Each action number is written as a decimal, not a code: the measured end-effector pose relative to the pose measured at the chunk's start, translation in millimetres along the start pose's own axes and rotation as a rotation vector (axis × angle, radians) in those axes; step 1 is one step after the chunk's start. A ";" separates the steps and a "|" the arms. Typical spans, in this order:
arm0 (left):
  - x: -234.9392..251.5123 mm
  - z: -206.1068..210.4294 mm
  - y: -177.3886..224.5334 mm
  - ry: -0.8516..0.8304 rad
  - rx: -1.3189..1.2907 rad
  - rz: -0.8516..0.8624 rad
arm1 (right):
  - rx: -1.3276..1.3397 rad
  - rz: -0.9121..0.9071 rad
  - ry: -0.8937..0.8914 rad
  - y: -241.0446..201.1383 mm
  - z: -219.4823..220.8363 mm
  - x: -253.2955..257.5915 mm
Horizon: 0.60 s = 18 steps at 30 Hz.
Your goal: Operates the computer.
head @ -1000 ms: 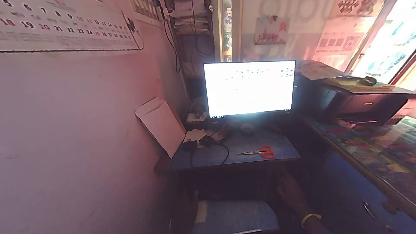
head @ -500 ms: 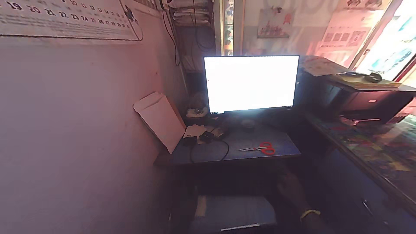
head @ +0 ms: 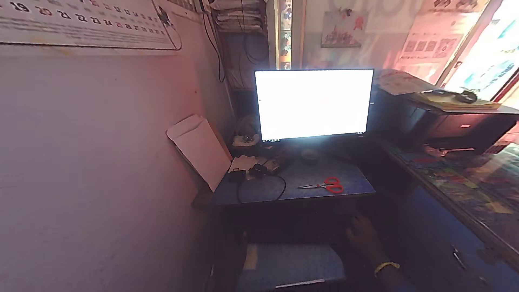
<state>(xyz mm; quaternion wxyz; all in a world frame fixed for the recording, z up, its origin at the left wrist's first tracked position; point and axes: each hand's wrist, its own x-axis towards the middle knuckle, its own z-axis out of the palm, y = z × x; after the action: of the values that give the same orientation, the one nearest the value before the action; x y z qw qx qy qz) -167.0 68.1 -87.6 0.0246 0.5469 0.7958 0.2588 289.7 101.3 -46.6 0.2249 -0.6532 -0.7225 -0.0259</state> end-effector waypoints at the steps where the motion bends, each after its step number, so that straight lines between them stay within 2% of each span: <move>1: 0.0 -0.1 -0.3 -0.002 -0.002 -0.001 | 0.001 0.008 -0.011 0.1 0.4 0.1; 10: -0.3 1.3 -0.6 0.000 -0.002 -0.003 | -0.023 0.076 -0.036 -0.4 3.4 1.3; 14: -0.4 1.1 0.6 -0.013 0.004 -0.003 | -0.018 0.036 0.032 3.4 9.6 2.4; 18: 0.3 3.0 -0.3 0.000 0.004 0.000 | 0.031 0.125 0.017 -2.3 3.0 4.1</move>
<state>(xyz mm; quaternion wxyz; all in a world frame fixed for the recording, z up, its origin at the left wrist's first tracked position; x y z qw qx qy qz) -166.4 69.5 -90.2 0.0238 0.5471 0.7962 0.2573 286.4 105.8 -47.2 0.2423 -0.6931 -0.6789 -0.0064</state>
